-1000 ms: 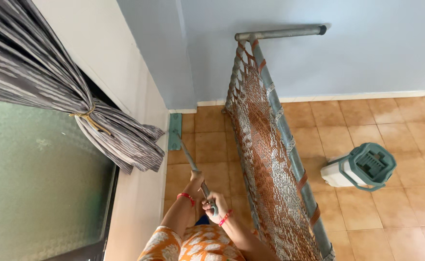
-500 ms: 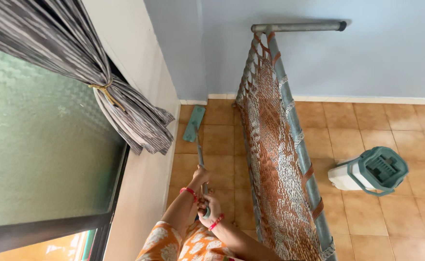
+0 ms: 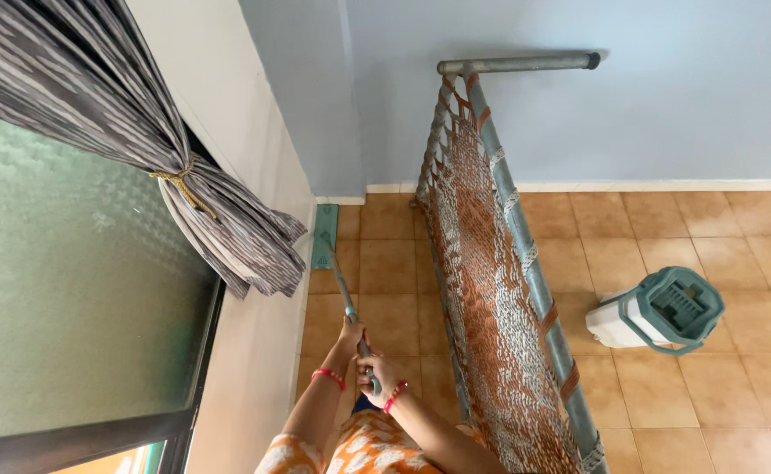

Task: The person mops the tiled floor of a balcony and indoor room using a spray mop, moving around plants and a metal frame.

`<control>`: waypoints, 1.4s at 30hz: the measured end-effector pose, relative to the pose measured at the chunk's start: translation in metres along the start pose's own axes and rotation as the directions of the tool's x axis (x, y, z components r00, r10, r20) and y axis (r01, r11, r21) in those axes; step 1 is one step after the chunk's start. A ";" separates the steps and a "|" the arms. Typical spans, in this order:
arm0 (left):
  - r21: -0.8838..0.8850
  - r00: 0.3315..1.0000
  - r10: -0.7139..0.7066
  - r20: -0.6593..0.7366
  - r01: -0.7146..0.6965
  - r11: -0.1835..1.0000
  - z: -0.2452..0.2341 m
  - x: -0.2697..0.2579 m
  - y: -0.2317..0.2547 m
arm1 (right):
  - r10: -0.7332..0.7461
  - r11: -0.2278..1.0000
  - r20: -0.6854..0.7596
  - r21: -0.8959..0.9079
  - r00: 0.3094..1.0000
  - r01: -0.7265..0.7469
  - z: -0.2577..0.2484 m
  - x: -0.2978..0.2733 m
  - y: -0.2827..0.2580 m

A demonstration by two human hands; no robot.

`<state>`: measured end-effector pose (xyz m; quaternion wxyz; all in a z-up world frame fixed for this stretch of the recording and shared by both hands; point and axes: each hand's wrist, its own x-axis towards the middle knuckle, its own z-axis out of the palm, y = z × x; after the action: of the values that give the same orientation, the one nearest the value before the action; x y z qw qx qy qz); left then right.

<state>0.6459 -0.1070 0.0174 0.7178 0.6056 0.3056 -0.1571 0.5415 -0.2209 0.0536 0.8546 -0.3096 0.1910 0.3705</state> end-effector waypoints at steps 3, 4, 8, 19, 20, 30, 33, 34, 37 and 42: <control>0.144 0.997 0.032 -0.074 -0.021 0.989 0.026 -0.006 0.023 | 0.000 0.962 -0.104 0.271 0.995 0.029 -0.003 0.005 -0.007; 0.255 0.994 0.044 -0.104 -0.016 0.967 0.035 -0.012 0.022 | 0.004 0.961 -0.110 0.276 0.994 0.027 -0.009 0.000 -0.006; 0.322 0.997 0.051 -0.051 -0.032 0.946 0.052 -0.024 0.015 | -0.027 0.935 -0.165 0.345 0.986 0.084 -0.023 -0.015 -0.008; 0.243 0.988 0.092 0.122 -0.120 0.963 0.094 -0.072 -0.019 | -0.118 0.957 -0.320 0.218 0.940 0.194 -0.051 -0.076 -0.004; 0.240 0.987 0.099 0.124 -0.127 0.962 0.097 -0.065 -0.014 | -0.114 0.980 -0.343 0.113 0.932 0.162 -0.049 -0.071 -0.009; 0.085 0.998 -0.042 0.048 0.038 0.996 0.116 -0.032 -0.019 | -0.070 0.989 -0.344 -0.149 0.936 0.020 -0.062 -0.049 -0.046; -0.120 0.997 0.036 0.070 -0.027 0.992 0.132 -0.034 -0.042 | -0.152 0.909 -0.384 -0.416 0.911 -0.023 -0.066 -0.064 -0.061; -0.210 0.996 0.060 0.064 -0.046 0.977 0.134 -0.031 -0.045 | -0.155 0.912 -0.385 -0.411 0.910 -0.019 -0.064 -0.064 -0.067; -0.308 0.992 0.008 0.124 0.031 0.951 0.141 -0.028 -0.034 | -0.229 0.745 -0.463 -0.650 0.856 -0.152 -0.064 -0.055 -0.079; 0.283 0.995 -0.096 0.010 0.089 0.955 0.168 -0.032 0.008 | -0.120 0.964 -0.366 -0.264 0.923 0.021 -0.091 -0.055 -0.096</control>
<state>0.6684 -0.2716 0.0573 0.6196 0.6848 0.2994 -0.2398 0.5691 -0.3613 0.0543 0.7673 -0.4895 0.2918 0.2940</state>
